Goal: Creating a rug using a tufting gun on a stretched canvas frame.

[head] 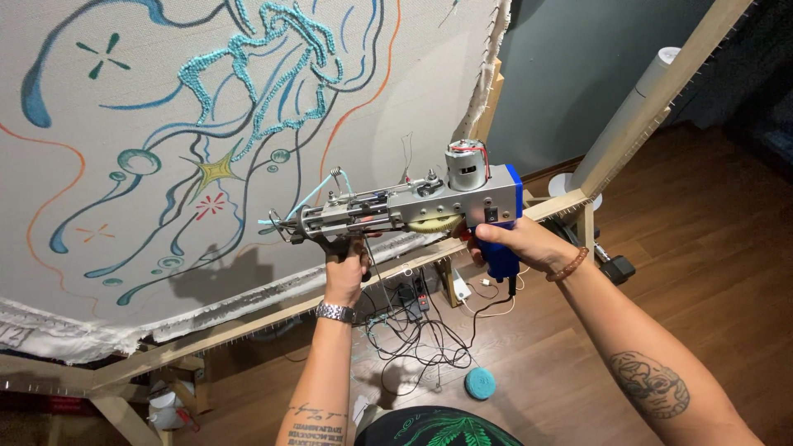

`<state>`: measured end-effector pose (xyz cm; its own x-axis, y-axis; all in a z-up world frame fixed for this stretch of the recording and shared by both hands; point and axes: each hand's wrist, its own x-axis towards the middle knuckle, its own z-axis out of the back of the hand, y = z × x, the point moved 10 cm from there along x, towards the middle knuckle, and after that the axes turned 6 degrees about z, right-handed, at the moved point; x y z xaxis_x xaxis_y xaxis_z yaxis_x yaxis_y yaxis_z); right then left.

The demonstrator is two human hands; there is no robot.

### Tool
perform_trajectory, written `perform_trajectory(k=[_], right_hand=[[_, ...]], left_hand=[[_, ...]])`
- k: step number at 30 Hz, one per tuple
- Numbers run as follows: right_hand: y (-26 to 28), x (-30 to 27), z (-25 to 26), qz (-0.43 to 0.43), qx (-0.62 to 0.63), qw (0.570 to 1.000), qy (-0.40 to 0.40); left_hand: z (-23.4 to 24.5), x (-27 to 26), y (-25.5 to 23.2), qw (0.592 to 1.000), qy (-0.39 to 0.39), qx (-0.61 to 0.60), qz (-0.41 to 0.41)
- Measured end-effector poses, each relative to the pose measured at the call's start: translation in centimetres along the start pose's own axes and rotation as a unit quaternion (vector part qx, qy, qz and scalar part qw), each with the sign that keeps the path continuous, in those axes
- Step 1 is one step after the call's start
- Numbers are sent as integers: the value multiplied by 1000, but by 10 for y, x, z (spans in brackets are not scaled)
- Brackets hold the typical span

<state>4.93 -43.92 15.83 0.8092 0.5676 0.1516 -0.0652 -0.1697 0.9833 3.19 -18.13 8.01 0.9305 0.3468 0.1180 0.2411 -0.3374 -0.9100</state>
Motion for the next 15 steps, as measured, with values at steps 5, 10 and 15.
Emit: perform_trajectory(k=[5, 10, 15], right_hand=[[-40, -10, 33, -43, 45, 992, -107], [-50, -13, 42, -21, 93, 988, -120], [-58, -20, 49, -5, 119, 986, -113]], left_hand=[[-33, -28, -49, 998, 17, 49, 25], [-23, -21, -26, 996, 3, 76, 50], [-39, -30, -33, 991, 16, 119, 62]])
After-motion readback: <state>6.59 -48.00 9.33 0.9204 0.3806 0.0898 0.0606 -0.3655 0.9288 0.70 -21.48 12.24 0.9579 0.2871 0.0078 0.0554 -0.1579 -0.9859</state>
